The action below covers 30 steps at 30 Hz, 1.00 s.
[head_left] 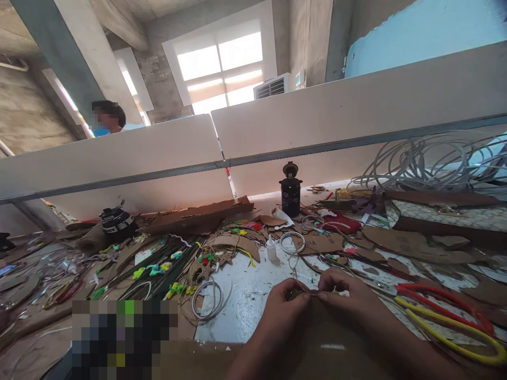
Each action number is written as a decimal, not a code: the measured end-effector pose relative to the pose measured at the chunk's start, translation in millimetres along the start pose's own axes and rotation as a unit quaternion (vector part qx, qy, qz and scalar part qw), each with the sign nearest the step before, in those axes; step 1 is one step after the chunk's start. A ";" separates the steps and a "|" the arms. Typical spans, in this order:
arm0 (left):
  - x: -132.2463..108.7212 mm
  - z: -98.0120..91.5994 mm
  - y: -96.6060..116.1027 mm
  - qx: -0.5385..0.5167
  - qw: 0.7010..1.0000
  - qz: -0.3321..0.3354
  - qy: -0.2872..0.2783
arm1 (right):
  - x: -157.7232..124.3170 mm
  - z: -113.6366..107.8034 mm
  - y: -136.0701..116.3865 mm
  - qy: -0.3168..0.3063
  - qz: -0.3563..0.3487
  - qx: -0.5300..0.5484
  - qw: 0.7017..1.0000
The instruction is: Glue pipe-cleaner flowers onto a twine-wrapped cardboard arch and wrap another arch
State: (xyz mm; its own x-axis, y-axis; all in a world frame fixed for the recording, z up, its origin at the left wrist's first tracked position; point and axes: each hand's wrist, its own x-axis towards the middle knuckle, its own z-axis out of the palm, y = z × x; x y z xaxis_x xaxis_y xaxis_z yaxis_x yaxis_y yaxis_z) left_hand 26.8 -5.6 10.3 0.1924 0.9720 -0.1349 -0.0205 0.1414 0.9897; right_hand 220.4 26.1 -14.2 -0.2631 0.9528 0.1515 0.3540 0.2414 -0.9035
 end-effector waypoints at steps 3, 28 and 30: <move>0.2 -0.5 0.0 -0.004 1.000 -0.002 -0.009 | 1.4 -1.0 -1.0 0.001 -0.001 0.005 1.000; 6.7 -31.5 22.7 -0.024 0.998 -0.010 0.054 | 67.7 -44.5 -34.3 0.005 -0.121 -0.336 0.934; 6.8 -38.5 26.2 -0.025 0.997 -0.020 0.072 | 65.9 -61.0 -28.5 0.051 -0.087 -0.338 0.936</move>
State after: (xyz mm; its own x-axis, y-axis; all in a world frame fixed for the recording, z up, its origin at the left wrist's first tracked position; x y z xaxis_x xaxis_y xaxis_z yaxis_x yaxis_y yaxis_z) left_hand -10.3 11.9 33.5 0.0522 0.9817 -0.1833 -0.0645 0.1865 0.9803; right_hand 247.7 93.2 45.9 -0.2951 0.8922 0.3420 0.8090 0.4238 -0.4073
